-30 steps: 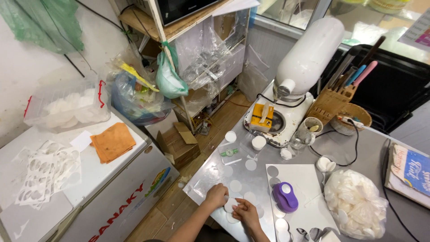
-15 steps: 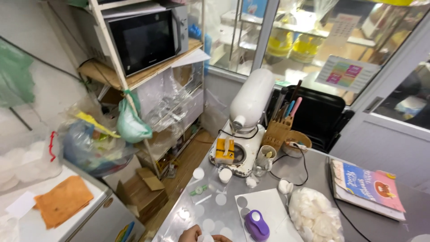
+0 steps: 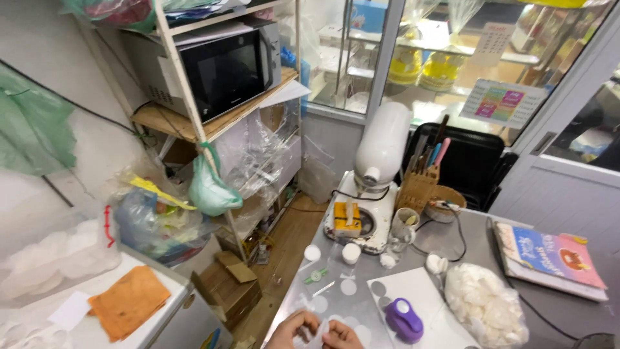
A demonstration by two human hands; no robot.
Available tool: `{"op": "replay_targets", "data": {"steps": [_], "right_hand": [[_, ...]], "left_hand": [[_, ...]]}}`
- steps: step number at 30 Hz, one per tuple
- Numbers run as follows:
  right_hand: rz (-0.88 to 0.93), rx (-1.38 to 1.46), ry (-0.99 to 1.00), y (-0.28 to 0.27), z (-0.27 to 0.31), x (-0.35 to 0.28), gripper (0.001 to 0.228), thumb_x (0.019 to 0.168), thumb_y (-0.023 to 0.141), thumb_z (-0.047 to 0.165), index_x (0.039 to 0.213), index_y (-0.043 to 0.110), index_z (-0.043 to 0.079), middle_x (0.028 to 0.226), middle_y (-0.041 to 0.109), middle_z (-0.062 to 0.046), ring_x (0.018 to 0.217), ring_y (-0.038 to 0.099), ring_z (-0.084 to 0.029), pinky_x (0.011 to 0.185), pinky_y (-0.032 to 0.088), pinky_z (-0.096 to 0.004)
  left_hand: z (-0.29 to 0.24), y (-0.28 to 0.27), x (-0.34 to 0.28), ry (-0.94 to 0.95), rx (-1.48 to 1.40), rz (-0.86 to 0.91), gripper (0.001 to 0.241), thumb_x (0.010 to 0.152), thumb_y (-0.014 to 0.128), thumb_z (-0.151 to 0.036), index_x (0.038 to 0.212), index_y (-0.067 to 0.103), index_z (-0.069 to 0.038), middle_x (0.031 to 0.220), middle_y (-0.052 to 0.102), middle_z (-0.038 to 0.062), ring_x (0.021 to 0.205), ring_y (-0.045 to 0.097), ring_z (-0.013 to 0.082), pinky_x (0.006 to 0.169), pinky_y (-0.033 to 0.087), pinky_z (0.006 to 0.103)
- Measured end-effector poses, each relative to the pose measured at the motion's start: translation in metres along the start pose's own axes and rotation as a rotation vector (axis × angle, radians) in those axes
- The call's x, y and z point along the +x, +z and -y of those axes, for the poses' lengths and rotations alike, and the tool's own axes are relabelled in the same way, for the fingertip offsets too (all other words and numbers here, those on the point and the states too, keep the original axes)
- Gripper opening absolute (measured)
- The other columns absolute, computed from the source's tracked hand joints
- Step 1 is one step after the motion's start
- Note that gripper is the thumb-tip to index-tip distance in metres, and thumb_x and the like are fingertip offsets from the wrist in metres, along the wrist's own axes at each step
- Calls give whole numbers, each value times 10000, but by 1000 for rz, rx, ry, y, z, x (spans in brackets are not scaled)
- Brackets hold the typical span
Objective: The recorder cuts circular shapes from a sheet of paper using a circle punch and scissors.
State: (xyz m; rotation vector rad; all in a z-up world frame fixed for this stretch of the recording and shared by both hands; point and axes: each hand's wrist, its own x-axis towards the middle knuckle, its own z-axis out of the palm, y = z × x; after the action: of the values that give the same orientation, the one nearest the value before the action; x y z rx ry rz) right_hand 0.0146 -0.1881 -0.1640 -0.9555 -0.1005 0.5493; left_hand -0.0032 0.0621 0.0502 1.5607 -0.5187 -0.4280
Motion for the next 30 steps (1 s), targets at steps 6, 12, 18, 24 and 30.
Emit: {"op": "replay_targets", "data": {"steps": [6,12,18,24,30], "right_hand": [[-48,89,-58,170,110,-48,304,832,752,100,1112,651,40,709,689,-59,539,643,-123,473,503,-254],[-38,179,-118,193,94,-53,315,885,793,146,1068,551,60,849,629,-44,732,668,-128,599,559,-268],[-4,20,-49,202,125,-70,602,817,771,453,1193,583,21,998,665,-88,937,711,-188,757,635,-365],[74,11,-67,205,155,-74,775,801,763,491,1330,546,-33,1098,705,-134,1033,720,-236,867,617,-413],[104,101,-43,186,169,-71,789,820,787,464,1354,524,-54,1146,669,-151,1071,689,-226,878,595,-370]], "left_hand": [[-123,-7,-44,240,18,21,380,737,878,-150,853,525,-72,1442,679,155,1401,599,300,1165,418,466],[-160,-11,-60,190,185,-102,438,673,974,-282,819,618,-73,1293,723,75,1219,710,241,1008,568,412],[-172,-7,-62,521,535,-136,449,710,961,-358,811,621,-81,1279,746,72,1147,718,268,984,532,405],[-179,-2,-51,581,637,-118,436,766,906,-420,864,645,-84,1311,733,87,1157,719,244,974,510,393],[-180,9,-27,602,674,-190,464,730,918,-430,858,648,-75,1252,741,84,1062,715,242,944,512,381]]}}
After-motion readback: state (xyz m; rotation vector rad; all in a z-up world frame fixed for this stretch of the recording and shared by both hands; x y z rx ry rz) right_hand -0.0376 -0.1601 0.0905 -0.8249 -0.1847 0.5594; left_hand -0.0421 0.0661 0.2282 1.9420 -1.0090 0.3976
